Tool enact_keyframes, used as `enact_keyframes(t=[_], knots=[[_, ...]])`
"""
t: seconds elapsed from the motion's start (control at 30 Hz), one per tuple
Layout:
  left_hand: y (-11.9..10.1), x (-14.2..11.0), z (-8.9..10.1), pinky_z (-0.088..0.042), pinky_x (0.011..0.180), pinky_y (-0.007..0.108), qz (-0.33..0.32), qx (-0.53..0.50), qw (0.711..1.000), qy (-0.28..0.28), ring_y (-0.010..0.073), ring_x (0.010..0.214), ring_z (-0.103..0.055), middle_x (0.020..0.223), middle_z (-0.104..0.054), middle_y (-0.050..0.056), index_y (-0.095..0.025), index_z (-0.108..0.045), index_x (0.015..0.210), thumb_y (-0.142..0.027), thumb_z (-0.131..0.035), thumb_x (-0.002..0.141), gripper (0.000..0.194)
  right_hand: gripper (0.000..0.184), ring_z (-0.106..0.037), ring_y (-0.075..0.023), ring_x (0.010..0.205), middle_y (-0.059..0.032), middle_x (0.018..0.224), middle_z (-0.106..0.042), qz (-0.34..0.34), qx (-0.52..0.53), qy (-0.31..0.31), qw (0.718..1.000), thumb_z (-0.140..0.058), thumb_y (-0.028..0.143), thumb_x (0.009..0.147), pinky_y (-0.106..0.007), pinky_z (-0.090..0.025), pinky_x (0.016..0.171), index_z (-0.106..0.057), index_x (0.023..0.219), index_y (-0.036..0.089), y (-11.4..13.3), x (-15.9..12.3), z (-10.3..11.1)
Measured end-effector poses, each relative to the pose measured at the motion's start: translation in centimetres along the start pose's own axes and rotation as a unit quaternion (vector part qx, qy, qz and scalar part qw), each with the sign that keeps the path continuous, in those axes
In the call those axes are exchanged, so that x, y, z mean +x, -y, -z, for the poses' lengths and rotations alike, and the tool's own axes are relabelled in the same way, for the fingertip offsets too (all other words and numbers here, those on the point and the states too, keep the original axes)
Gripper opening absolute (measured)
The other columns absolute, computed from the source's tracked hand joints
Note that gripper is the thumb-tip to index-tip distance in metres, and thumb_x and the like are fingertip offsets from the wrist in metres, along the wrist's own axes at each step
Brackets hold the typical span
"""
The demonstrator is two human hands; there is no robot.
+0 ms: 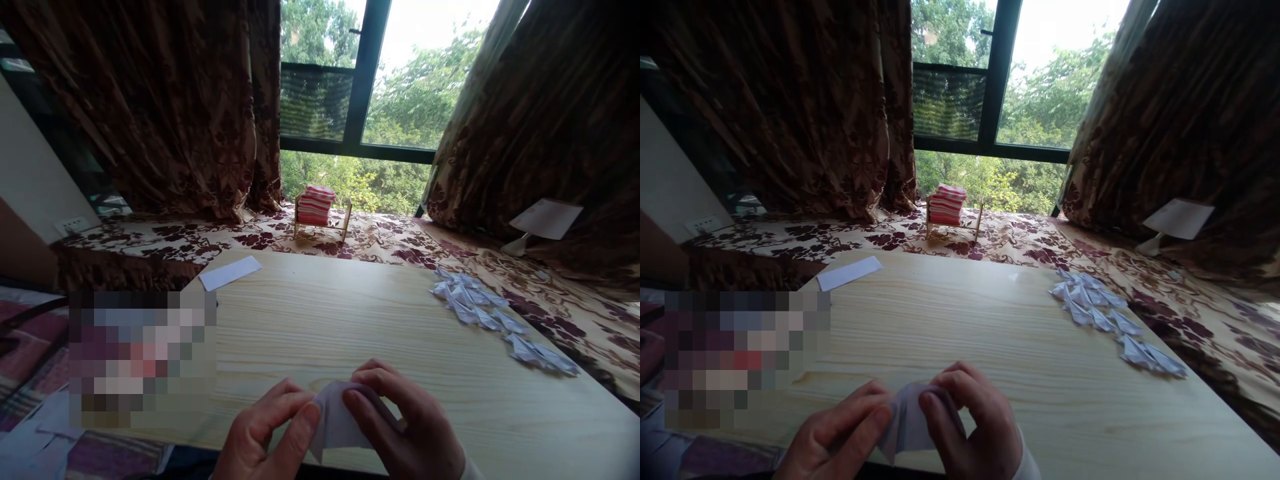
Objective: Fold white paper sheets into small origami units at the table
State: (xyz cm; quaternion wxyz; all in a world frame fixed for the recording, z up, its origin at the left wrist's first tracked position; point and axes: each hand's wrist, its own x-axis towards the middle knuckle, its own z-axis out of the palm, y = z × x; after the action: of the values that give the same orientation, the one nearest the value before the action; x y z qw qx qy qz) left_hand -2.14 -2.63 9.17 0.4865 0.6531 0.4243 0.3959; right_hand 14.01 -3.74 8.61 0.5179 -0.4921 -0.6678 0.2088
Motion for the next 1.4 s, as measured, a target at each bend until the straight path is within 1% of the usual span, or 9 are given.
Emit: enact_keyframes(t=[0.2, 0.37, 0.57, 0.67, 0.8, 0.9, 1.07, 1.23, 1.4], knots=[[0.2, 0.1, -0.1, -0.045, 0.061, 0.018, -0.013, 0.050, 0.999, -0.003, 0.0132, 0.065, -0.054, 0.066, -0.054, 0.001, -0.019, -0.065, 0.065, -0.035, -0.049, 0.080, 0.027, 0.014, -0.050, -0.0119, 0.054, -0.0011, 0.061, -0.054, -0.002, -0.004, -0.006, 1.000, -0.051, 0.025, 0.080, -0.023, -0.041, 0.048, -0.057, 0.069, 0.019, -0.1, 0.0, -0.1], [-0.1, 0.2, 0.0, -0.044, 0.060, 0.019, -0.013, 0.052, 0.998, 0.018, 0.0132, 0.064, -0.055, 0.066, -0.055, 0.001, -0.020, -0.068, 0.068, -0.032, -0.048, 0.081, 0.026, 0.012, -0.051, -0.0123, 0.054, -0.0013, 0.061, -0.056, -0.002, 0.002, -0.011, 1.000, -0.052, 0.026, 0.080, -0.023, -0.042, 0.048, -0.058, 0.071, 0.019, -0.1, 0.0, -0.1], [-0.4, 0.1, -0.1, -0.043, 0.057, 0.019, -0.031, 0.053, 0.998, 0.007, 0.0126, 0.062, -0.055, 0.064, -0.054, 0.000, -0.021, -0.069, 0.070, -0.027, -0.050, 0.080, 0.023, 0.012, -0.051, -0.0112, 0.054, -0.0003, 0.062, -0.055, 0.012, 0.000, 0.009, 1.000, -0.051, 0.022, 0.080, -0.022, -0.042, 0.049, -0.058, 0.071, 0.019, -0.2, 0.0, 0.0], [-0.3, 0.2, -0.2, -0.044, 0.056, 0.019, -0.045, 0.071, 0.996, -0.013, 0.0125, 0.061, -0.055, 0.062, -0.054, 0.000, -0.021, -0.069, 0.068, -0.026, -0.051, 0.080, 0.022, 0.008, -0.056, -0.0139, 0.065, -0.0031, 0.073, -0.058, 0.026, -0.032, 0.010, 0.999, -0.051, 0.020, 0.079, -0.023, -0.046, 0.056, -0.059, 0.079, 0.020, -0.2, 0.0, 0.4], [0.4, 0.2, -0.4, -0.046, 0.058, 0.020, -0.092, 0.121, 0.987, -0.050, 0.0131, 0.063, -0.056, 0.064, -0.057, 0.000, -0.024, -0.069, 0.075, -0.024, -0.052, 0.079, 0.018, 0.022, -0.056, -0.0193, 0.082, -0.0075, 0.091, -0.058, 0.103, -0.125, 0.055, 0.985, -0.055, 0.019, 0.076, -0.029, -0.049, 0.066, -0.057, 0.098, 0.022, 0.3, 0.3, 0.9], [0.9, 0.1, -0.5, -0.046, 0.060, 0.020, -0.127, 0.159, 0.978, -0.052, 0.0134, 0.066, -0.057, 0.068, -0.059, 0.001, -0.023, -0.068, 0.081, -0.021, -0.050, 0.081, 0.019, 0.018, -0.054, -0.0195, 0.079, -0.0065, 0.087, -0.058, 0.132, -0.153, 0.088, 0.975, -0.056, 0.018, 0.076, -0.032, -0.047, 0.065, -0.057, 0.093, 0.021, 0.6, 0.7, 0.8], [1.2, 0.1, -0.6, -0.046, 0.061, 0.021, -0.169, 0.198, 0.964, -0.049, 0.0134, 0.067, -0.057, 0.071, -0.058, 0.002, -0.021, -0.066, 0.086, -0.018, -0.048, 0.082, 0.019, 0.009, -0.052, -0.0160, 0.072, -0.0033, 0.078, -0.056, 0.132, -0.115, 0.108, 0.979, -0.051, 0.012, 0.079, -0.029, -0.044, 0.062, -0.053, 0.078, 0.020, 0.3, 1.1, 0.3], [0.4, 0.2, -0.5, -0.046, 0.059, 0.018, -0.137, 0.163, 0.976, -0.049, 0.0112, 0.063, -0.057, 0.065, -0.058, -0.001, -0.021, -0.066, 0.075, -0.018, -0.049, 0.080, 0.018, 0.011, -0.050, -0.0153, 0.073, -0.0036, 0.078, -0.055, 0.139, -0.103, 0.118, 0.978, -0.048, 0.008, 0.080, -0.029, -0.043, 0.064, -0.051, 0.077, 0.019, 0.2, 1.2, 0.4], [-0.2, 0.2, 0.0, -0.045, 0.059, 0.017, -0.104, 0.160, 0.982, -0.009, 0.0106, 0.063, -0.057, 0.064, -0.056, 0.000, -0.018, -0.063, 0.065, -0.020, -0.045, 0.082, 0.025, 0.011, -0.050, -0.0149, 0.074, -0.0033, 0.076, -0.054, 0.125, -0.068, 0.115, 0.983, -0.049, 0.008, 0.078, -0.028, -0.042, 0.064, -0.052, 0.074, 0.018, 0.2, 1.4, 0.5]])
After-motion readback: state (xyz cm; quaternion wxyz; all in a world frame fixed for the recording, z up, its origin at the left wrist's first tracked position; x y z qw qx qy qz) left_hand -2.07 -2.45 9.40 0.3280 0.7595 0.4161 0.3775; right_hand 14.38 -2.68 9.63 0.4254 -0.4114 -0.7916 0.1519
